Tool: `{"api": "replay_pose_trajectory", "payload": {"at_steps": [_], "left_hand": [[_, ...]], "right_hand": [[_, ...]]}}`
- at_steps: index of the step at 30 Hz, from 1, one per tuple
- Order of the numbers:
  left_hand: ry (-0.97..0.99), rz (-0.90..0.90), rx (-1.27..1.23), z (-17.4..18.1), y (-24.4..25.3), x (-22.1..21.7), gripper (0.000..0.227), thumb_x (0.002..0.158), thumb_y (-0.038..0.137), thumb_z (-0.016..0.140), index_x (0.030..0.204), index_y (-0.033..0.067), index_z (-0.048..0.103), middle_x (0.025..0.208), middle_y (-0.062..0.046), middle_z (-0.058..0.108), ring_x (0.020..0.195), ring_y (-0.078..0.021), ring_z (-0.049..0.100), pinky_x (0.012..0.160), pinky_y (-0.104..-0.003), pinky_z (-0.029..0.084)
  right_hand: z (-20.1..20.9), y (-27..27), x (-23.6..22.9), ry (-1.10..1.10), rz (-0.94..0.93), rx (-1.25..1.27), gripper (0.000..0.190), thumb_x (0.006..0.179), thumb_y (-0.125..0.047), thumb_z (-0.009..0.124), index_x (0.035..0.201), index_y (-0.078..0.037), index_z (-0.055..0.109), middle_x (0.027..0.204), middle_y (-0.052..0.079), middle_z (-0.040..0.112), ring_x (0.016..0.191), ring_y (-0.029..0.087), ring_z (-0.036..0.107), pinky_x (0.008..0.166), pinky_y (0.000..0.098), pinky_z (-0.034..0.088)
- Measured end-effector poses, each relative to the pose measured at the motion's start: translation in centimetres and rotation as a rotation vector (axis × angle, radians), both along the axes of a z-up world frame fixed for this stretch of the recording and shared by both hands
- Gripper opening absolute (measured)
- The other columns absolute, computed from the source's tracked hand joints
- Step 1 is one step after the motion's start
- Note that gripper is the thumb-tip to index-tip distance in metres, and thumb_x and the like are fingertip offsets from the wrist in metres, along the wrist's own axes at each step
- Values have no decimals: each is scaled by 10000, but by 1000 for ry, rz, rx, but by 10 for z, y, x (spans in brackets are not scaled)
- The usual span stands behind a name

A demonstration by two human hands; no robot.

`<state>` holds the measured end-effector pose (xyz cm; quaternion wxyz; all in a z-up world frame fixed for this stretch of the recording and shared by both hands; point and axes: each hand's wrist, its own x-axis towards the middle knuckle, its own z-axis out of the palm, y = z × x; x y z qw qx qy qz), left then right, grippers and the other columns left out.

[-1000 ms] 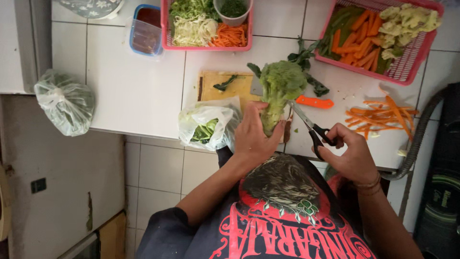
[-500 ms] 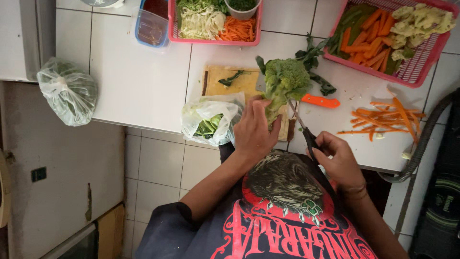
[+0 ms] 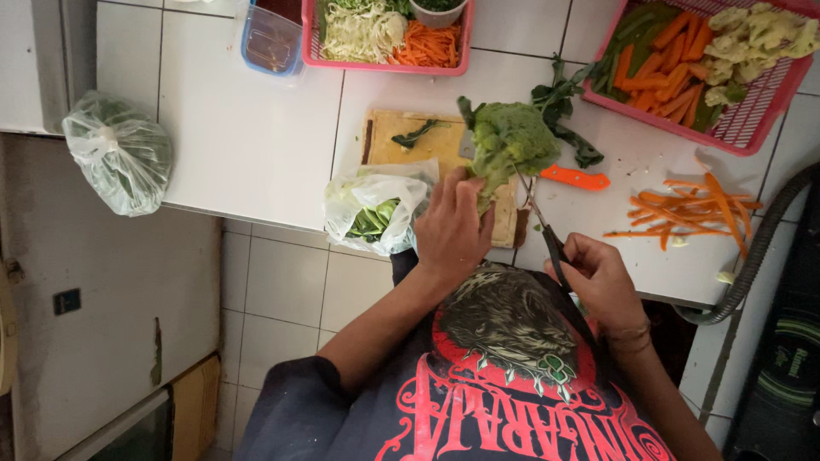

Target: The person cuts cauliflower and broccoli into smaller pieces using scissors, places some pieces into a plastic bag, and ties the bag.

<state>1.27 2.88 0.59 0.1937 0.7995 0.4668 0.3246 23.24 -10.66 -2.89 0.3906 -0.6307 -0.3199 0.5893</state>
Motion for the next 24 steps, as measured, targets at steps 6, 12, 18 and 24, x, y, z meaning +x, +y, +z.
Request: {"api": "replay_pose_trajectory", "payload": {"at_steps": [6,12,18,24], "left_hand": [[-31,-3,-95,-11,0,-3,406,904,217,733,1223,85,519,1235,-142,602,1077,-345,645,781,-423,552],[-147,158,-522,-32,11,-3,580,873,266,776,1299,67,438,1105,-163,627,945,-327,677,804,-435,530],[-395,179,-541,-51,18,-24,575,879,200,782,1280,26,408,1134,-177,595,936,-260,667,808,-384,558],[-465,156,-539,-42,19,-37,551,904,177,779,1273,16,402,1152,-159,577,928,-226,653,771,-357,556]], "right_hand": [[-23,-7,6,15,13,-21,203,969,-39,624,803,-59,510,779,-32,614,732,28,548,630,200,439],[-86,-32,15,50,27,28,58,1009,-17,594,1009,-50,547,940,7,593,864,70,575,750,235,495],[-151,-21,8,-27,-384,218,406,921,19,631,1236,-74,392,1212,90,539,990,163,656,823,333,602],[-162,85,-14,-471,-255,408,634,822,-28,801,1335,-53,428,1310,172,546,1035,214,670,779,325,591]]}}
